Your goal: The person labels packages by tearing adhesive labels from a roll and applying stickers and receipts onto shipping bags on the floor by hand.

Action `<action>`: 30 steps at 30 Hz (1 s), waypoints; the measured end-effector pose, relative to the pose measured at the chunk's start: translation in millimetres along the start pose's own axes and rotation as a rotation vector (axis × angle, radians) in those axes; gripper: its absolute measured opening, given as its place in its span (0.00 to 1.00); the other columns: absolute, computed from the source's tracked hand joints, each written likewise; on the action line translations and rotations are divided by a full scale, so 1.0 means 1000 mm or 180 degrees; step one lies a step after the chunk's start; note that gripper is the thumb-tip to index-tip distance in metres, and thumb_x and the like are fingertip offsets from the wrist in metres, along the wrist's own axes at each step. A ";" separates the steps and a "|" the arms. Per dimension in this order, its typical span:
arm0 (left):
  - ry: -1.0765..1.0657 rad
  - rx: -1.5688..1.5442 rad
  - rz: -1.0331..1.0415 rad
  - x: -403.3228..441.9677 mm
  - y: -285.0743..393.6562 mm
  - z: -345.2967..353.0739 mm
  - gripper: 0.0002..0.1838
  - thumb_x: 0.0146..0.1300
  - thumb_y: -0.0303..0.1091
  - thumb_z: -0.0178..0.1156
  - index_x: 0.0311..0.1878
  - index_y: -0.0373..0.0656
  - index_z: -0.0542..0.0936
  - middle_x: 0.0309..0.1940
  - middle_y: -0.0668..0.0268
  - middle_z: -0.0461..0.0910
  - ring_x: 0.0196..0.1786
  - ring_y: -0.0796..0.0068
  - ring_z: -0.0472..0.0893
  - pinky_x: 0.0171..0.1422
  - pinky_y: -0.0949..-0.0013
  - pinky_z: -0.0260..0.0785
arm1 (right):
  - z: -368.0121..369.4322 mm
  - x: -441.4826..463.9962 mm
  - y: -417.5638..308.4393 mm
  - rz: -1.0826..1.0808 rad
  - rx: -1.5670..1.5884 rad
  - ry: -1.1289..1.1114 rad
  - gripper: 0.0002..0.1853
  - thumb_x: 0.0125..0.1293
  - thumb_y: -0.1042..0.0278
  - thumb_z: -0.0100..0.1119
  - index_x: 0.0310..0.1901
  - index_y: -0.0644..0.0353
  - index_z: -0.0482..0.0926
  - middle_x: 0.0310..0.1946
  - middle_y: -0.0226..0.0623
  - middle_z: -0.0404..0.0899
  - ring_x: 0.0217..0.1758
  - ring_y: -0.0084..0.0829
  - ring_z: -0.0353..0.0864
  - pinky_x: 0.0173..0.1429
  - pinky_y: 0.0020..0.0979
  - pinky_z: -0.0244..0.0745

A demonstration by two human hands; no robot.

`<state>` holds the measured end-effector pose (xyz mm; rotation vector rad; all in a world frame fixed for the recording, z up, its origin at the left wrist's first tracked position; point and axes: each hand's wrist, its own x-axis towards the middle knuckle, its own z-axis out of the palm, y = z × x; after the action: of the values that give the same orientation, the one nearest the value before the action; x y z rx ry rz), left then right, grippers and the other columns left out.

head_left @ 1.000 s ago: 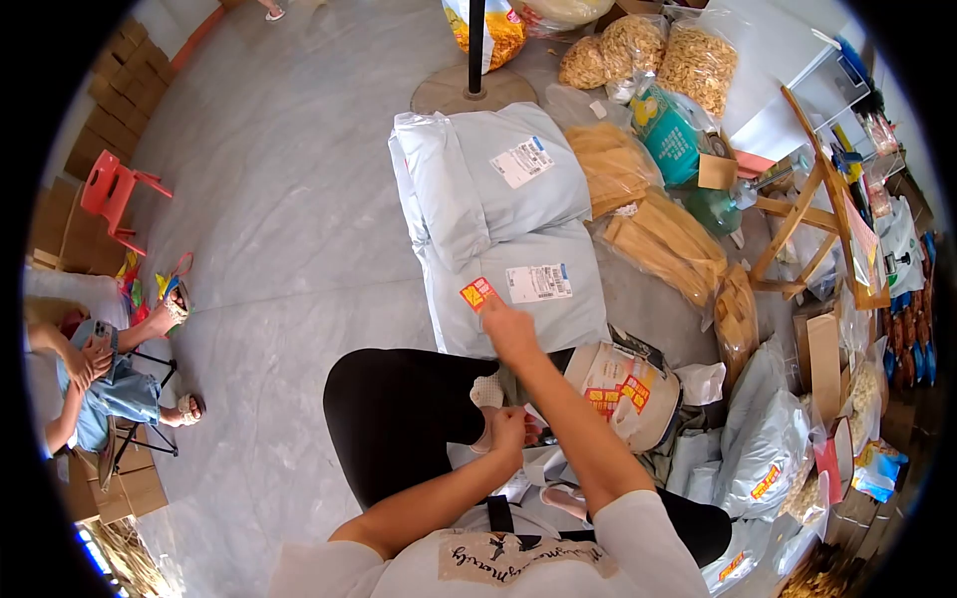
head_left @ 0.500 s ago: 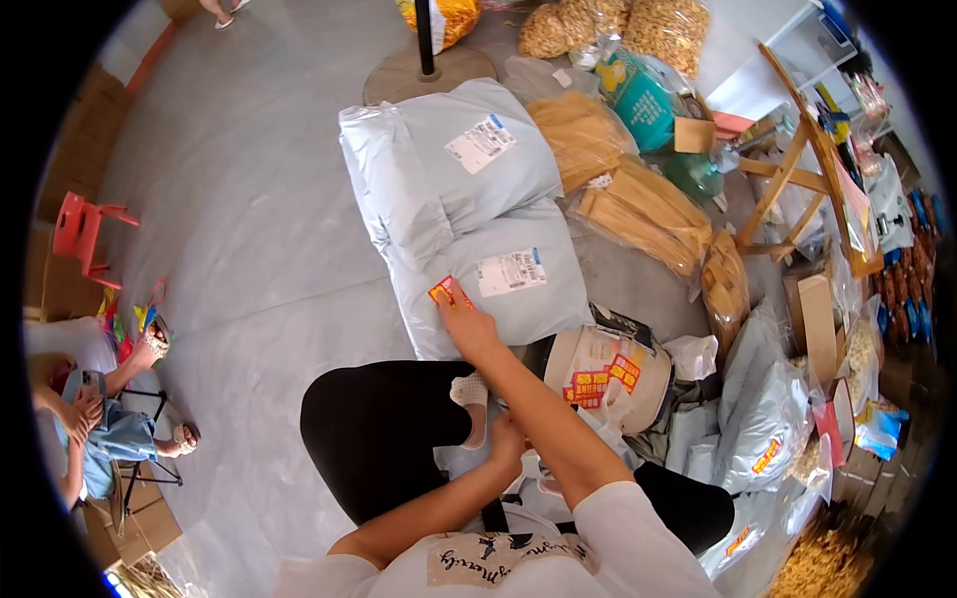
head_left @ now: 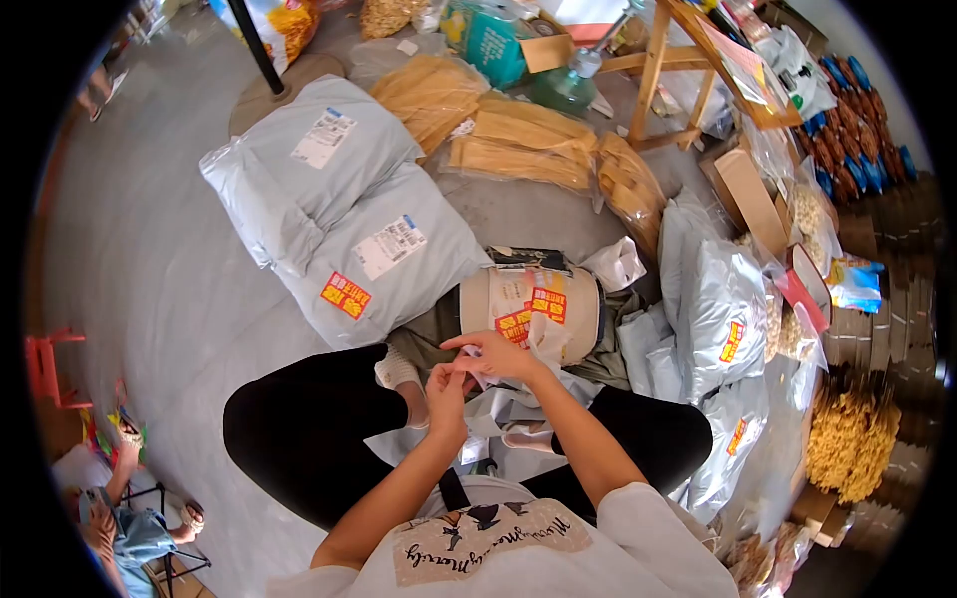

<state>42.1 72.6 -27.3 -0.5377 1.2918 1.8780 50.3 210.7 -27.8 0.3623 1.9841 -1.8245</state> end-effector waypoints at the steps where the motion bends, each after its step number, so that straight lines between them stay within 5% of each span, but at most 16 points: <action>1: -0.0022 0.0036 -0.0008 0.005 -0.006 0.003 0.04 0.62 0.30 0.50 0.33 0.41 0.70 0.32 0.69 0.74 0.35 0.83 0.73 0.41 0.78 0.66 | -0.004 -0.004 0.007 -0.0008 0.0023 0.0035 0.22 0.54 0.60 0.60 0.49 0.61 0.73 0.29 0.34 0.78 0.28 0.19 0.73 0.32 0.23 0.70; 5: -0.0158 0.0143 -0.0141 0.035 -0.033 0.013 0.03 0.62 0.29 0.49 0.34 0.40 0.70 0.34 0.66 0.74 0.37 0.79 0.74 0.44 0.75 0.68 | -0.010 -0.010 0.046 -0.0305 -0.0585 0.0983 0.21 0.54 0.59 0.60 0.46 0.63 0.75 0.27 0.36 0.77 0.31 0.23 0.75 0.36 0.22 0.69; 7: -0.0222 0.0327 -0.0187 0.052 -0.041 0.018 0.04 0.62 0.29 0.49 0.37 0.39 0.70 0.37 0.63 0.74 0.39 0.75 0.75 0.46 0.73 0.69 | -0.014 -0.008 0.059 0.0617 0.0308 0.1055 0.16 0.54 0.59 0.60 0.39 0.63 0.77 0.28 0.38 0.77 0.34 0.27 0.75 0.40 0.25 0.68; 9: -0.0383 -0.0083 -0.0333 0.066 -0.042 0.025 0.07 0.62 0.27 0.48 0.42 0.38 0.69 0.38 0.61 0.75 0.41 0.72 0.76 0.47 0.72 0.69 | -0.015 -0.001 0.092 -0.0010 -0.0064 0.1742 0.19 0.49 0.55 0.63 0.36 0.63 0.77 0.29 0.42 0.78 0.32 0.34 0.77 0.37 0.29 0.70; 12: 0.0256 -0.0005 -0.0191 0.075 -0.035 0.033 0.11 0.61 0.26 0.48 0.47 0.37 0.68 0.39 0.58 0.76 0.41 0.67 0.77 0.46 0.71 0.70 | -0.039 0.003 0.126 -0.0029 -0.0700 0.3005 0.13 0.39 0.73 0.64 0.31 0.60 0.77 0.25 0.41 0.76 0.29 0.35 0.76 0.35 0.31 0.70; 16: 0.0375 0.0068 -0.0405 0.084 -0.038 0.023 0.12 0.61 0.25 0.49 0.48 0.37 0.67 0.38 0.57 0.76 0.38 0.66 0.78 0.44 0.70 0.71 | -0.072 0.017 0.155 0.0439 0.0266 0.2799 0.11 0.39 0.78 0.58 0.30 0.60 0.77 0.26 0.43 0.76 0.30 0.40 0.76 0.36 0.34 0.70; 21: 0.0335 0.0237 -0.0777 0.086 -0.052 0.021 0.12 0.61 0.26 0.48 0.48 0.38 0.67 0.38 0.56 0.76 0.35 0.67 0.78 0.40 0.70 0.72 | -0.077 0.028 0.179 0.0645 -0.1918 0.2157 0.10 0.42 0.79 0.54 0.31 0.62 0.75 0.30 0.48 0.75 0.33 0.46 0.77 0.38 0.39 0.72; 30: 0.0346 0.0445 -0.0841 0.092 -0.057 0.021 0.12 0.63 0.28 0.44 0.49 0.38 0.68 0.39 0.57 0.76 0.36 0.69 0.78 0.40 0.71 0.71 | -0.070 0.030 0.154 0.0930 -0.2604 0.1697 0.15 0.42 0.74 0.61 0.36 0.60 0.73 0.33 0.49 0.74 0.35 0.47 0.77 0.37 0.42 0.73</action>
<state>33.2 135.3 -118.0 -0.7076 1.3396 1.5479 86.5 293.8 -174.0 0.8616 2.6378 -0.6656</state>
